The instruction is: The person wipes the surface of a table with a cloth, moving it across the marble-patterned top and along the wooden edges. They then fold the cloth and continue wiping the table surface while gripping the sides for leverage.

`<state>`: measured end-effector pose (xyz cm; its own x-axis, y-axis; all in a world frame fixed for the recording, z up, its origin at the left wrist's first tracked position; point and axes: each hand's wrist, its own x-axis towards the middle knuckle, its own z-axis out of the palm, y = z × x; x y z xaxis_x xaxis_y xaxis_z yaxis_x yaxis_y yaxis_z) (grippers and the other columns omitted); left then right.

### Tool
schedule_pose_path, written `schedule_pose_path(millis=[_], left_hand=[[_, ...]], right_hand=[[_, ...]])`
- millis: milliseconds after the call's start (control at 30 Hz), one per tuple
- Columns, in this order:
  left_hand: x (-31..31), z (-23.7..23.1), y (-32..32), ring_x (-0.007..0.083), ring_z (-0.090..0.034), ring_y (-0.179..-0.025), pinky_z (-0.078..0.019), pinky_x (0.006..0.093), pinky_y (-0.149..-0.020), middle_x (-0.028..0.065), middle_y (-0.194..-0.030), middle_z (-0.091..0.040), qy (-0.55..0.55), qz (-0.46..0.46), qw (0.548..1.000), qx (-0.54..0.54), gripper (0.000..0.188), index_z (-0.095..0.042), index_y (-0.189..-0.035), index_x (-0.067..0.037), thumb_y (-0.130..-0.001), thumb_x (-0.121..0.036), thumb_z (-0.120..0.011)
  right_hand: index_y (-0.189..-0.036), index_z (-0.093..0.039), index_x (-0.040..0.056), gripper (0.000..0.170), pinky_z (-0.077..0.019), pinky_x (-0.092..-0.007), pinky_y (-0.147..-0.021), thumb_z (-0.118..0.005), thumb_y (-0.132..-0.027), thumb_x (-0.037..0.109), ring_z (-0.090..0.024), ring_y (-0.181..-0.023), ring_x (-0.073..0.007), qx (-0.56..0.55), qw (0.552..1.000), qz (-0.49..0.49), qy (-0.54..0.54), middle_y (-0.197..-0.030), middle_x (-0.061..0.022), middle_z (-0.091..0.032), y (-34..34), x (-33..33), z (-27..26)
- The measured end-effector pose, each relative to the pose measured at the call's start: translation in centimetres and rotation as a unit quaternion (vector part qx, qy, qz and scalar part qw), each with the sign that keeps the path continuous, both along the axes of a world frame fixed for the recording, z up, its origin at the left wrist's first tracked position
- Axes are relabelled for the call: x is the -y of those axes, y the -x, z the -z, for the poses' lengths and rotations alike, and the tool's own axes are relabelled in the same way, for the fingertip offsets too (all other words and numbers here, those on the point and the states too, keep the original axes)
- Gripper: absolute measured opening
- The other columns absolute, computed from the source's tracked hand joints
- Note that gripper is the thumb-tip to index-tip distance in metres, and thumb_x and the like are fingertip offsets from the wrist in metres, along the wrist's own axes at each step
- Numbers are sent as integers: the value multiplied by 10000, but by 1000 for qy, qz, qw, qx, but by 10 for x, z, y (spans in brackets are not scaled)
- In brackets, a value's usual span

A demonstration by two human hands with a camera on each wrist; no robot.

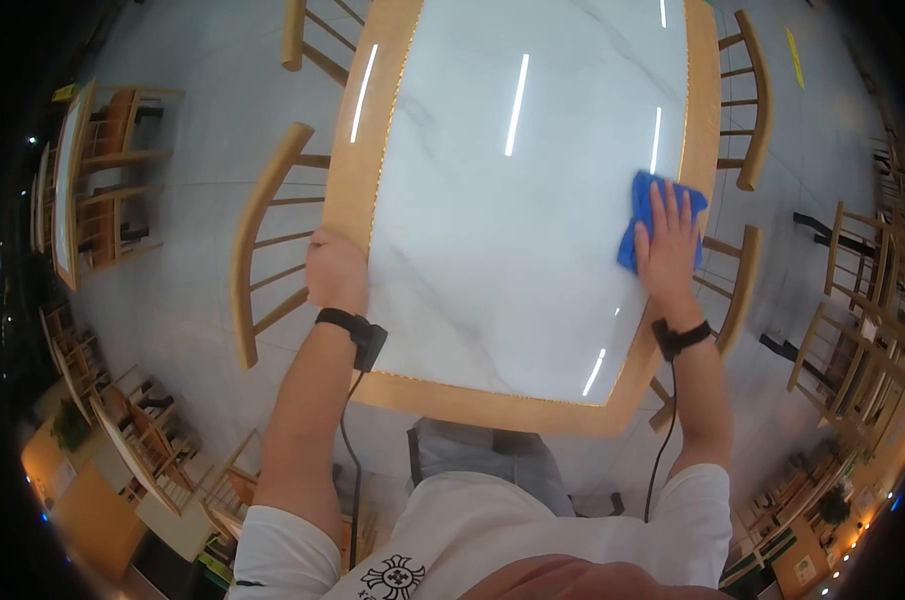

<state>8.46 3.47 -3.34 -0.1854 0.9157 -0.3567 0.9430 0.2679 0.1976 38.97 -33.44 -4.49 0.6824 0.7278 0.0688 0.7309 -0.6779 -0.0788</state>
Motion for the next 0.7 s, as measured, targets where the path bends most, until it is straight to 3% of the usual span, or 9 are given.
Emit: schedule_pose_path(millis=[200,400,467,700], left_hand=[[1,-1,-2,469,-700,-1180,-494,598,-1028,184,-1274,-771,-2,-16,1000,-13,639,-740,-1258,-96,-1103,-476,-250],[0,-8,-4,459,-705,-1171,-496,574,-1031,165,-1276,-773,22,-28,999,-15,617,-736,-1274,-128,-1101,-475,-255],[0,-5,-3,460,-704,-1179,-501,574,-1030,166,-1276,-774,15,-25,999,-14,612,-731,-1277,-126,-1102,-470,-256],[2,-14,-5,482,-700,-1195,-514,598,-1045,207,-1276,-764,20,-2,1000,-10,609,-720,-1269,-101,-1105,-455,-253]], right_hand=[[-1679,-423,179,627,-274,-629,-1281,-516,-1103,408,-346,-1593,-433,64,997,7,-36,-1744,-110,-393,-103,-55,34],[-1704,-380,221,643,-245,-635,-1300,-420,-1119,487,-315,-1617,-417,88,990,112,-10,-1767,-81,-363,-169,-100,52],[-1708,-373,206,657,-228,-653,-1304,-398,-1120,500,-312,-1619,-422,65,985,162,-3,-1776,-89,-345,-173,-114,45],[-1696,-391,160,654,-243,-638,-1300,-442,-1119,465,-339,-1603,-431,74,992,98,-19,-1758,-127,-372,-131,-85,55]])
